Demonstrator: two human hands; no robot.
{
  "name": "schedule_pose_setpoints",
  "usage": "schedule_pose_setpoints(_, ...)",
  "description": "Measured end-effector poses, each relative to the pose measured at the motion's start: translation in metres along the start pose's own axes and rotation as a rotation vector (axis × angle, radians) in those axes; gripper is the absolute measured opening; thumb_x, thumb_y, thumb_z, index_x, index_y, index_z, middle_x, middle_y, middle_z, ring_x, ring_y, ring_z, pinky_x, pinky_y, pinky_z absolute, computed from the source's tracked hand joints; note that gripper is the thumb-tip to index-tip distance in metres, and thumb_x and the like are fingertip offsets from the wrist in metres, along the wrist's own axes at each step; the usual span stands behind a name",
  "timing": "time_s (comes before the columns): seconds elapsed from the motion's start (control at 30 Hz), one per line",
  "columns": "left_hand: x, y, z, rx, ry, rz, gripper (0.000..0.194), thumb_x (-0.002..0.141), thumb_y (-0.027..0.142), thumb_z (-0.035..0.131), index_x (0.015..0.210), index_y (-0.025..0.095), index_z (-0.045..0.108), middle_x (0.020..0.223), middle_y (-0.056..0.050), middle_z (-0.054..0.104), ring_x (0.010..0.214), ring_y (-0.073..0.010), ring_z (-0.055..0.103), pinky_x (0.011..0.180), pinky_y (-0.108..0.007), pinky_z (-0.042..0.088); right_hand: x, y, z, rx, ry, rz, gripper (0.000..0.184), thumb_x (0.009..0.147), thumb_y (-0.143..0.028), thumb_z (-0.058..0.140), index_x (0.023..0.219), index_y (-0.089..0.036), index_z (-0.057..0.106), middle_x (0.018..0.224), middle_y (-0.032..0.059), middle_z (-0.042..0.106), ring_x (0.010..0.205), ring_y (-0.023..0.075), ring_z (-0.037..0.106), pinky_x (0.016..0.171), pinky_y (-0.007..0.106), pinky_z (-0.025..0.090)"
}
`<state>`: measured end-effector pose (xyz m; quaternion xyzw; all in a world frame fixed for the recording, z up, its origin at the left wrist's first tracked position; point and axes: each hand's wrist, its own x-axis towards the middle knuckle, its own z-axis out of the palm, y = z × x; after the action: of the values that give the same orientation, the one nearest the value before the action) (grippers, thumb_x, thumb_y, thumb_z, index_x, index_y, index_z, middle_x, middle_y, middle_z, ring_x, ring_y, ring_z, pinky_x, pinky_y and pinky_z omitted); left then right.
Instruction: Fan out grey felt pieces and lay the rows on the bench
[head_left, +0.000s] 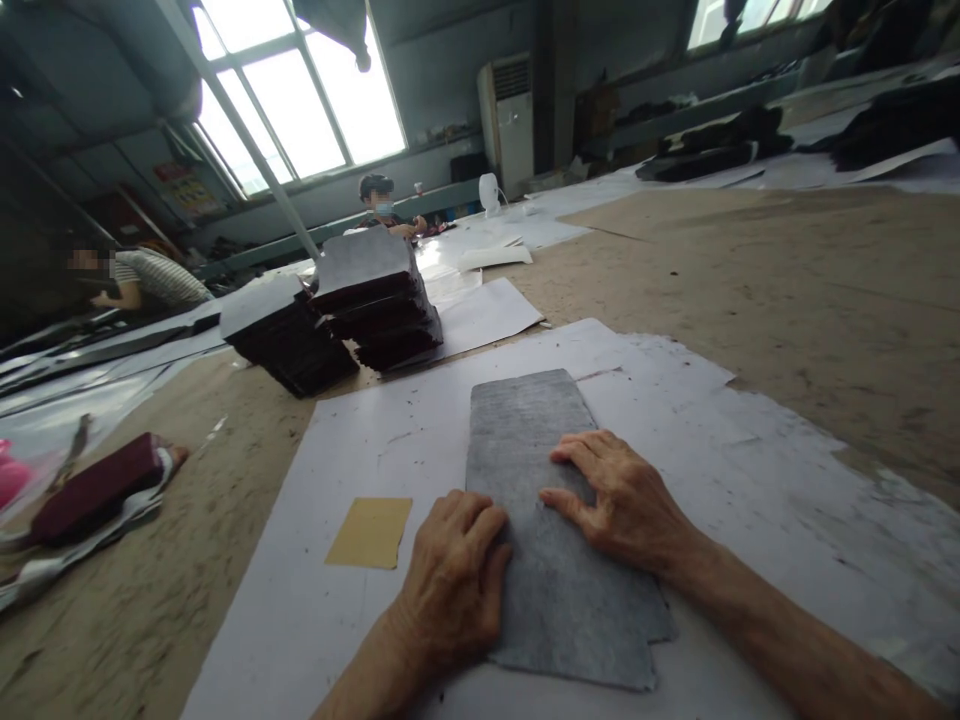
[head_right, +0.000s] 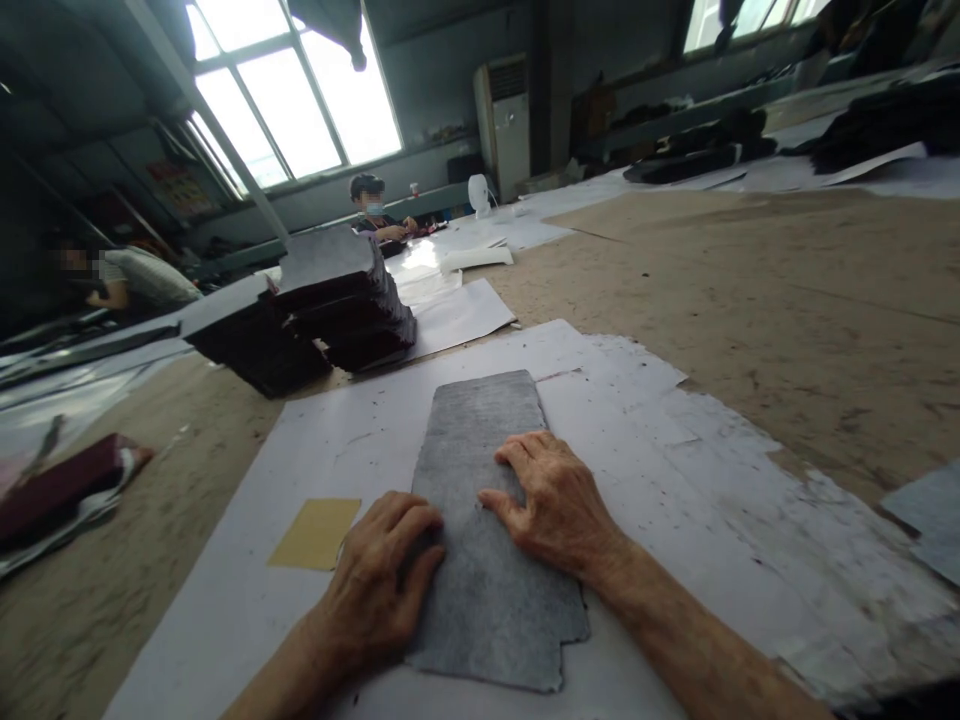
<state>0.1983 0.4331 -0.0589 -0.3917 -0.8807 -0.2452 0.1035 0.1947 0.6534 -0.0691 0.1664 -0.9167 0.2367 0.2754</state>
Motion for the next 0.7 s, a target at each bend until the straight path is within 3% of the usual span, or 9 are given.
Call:
schedule_pose_setpoints(0.13, -0.002, -0.005, 0.000, -0.054, -0.005, -0.027, 0.007, 0.075, 0.013, 0.051, 0.080, 0.018, 0.049, 0.077, -0.004, 0.050, 0.071, -0.0175, 0.046, 0.064, -0.034, 0.039, -0.001, -0.001, -0.002, -0.052, -0.022, -0.009, 0.025, 0.075, -0.031, 0.067, 0.090, -0.014, 0.056, 0.094, 0.0086, 0.059, 0.092, 0.0247, 0.053, 0.080, 0.041, 0.044)
schedule_pose_setpoints(0.23, 0.002, -0.003, -0.005, -0.070, 0.005, 0.049, 0.013, 0.071, 0.010, 0.051, 0.081, 0.017, 0.049, 0.089, -0.007, 0.052, 0.082, -0.0199, 0.047, 0.071, -0.037, 0.039, -0.002, -0.003, -0.006, -0.099, 0.034, -0.066, 0.024, 0.077, -0.032, 0.065, 0.091, -0.013, 0.058, 0.095, 0.0095, 0.060, 0.092, 0.0257, 0.053, 0.079, 0.041, 0.043)
schedule_pose_setpoints(0.33, 0.008, 0.001, -0.009, -0.077, -0.070, 0.069, 0.026, 0.068, 0.006, 0.049, 0.092, 0.016, 0.051, 0.097, -0.008, 0.052, 0.089, -0.0218, 0.046, 0.077, -0.039, 0.038, -0.005, -0.004, -0.011, -0.100, 0.098, -0.189, 0.025, 0.083, -0.029, 0.059, 0.101, -0.012, 0.059, 0.101, 0.0104, 0.061, 0.098, 0.0260, 0.051, 0.084, 0.041, 0.042)
schedule_pose_setpoints(0.5, 0.012, 0.001, -0.007, -0.042, -0.095, 0.067, 0.020, 0.068, 0.010, 0.049, 0.086, 0.017, 0.053, 0.089, -0.007, 0.053, 0.084, -0.0219, 0.046, 0.072, -0.039, 0.038, -0.013, -0.001, -0.010, -0.051, -0.128, -0.278, 0.024, 0.089, -0.024, 0.050, 0.110, -0.017, 0.059, 0.113, 0.0078, 0.058, 0.106, 0.0251, 0.048, 0.090, 0.043, 0.041)
schedule_pose_setpoints(0.63, 0.012, -0.004, -0.005, -0.064, -0.064, 0.094, 0.016, 0.068, 0.010, 0.050, 0.082, 0.017, 0.053, 0.087, -0.007, 0.054, 0.083, -0.0213, 0.046, 0.073, -0.039, 0.038, -0.012, -0.008, -0.015, -0.080, -0.131, -0.267, 0.020, 0.089, -0.024, 0.050, 0.103, -0.017, 0.062, 0.107, 0.0075, 0.061, 0.103, 0.0249, 0.051, 0.087, 0.043, 0.044)
schedule_pose_setpoints(0.7, 0.011, -0.005, -0.006, -0.095, -0.010, 0.107, 0.024, 0.068, 0.010, 0.051, 0.091, 0.016, 0.054, 0.097, -0.008, 0.053, 0.091, -0.0224, 0.046, 0.080, -0.041, 0.038, -0.011, -0.018, -0.023, -0.097, -0.061, -0.255, 0.019, 0.089, -0.021, 0.049, 0.101, -0.015, 0.062, 0.104, 0.0085, 0.062, 0.102, 0.0231, 0.053, 0.087, 0.040, 0.045)
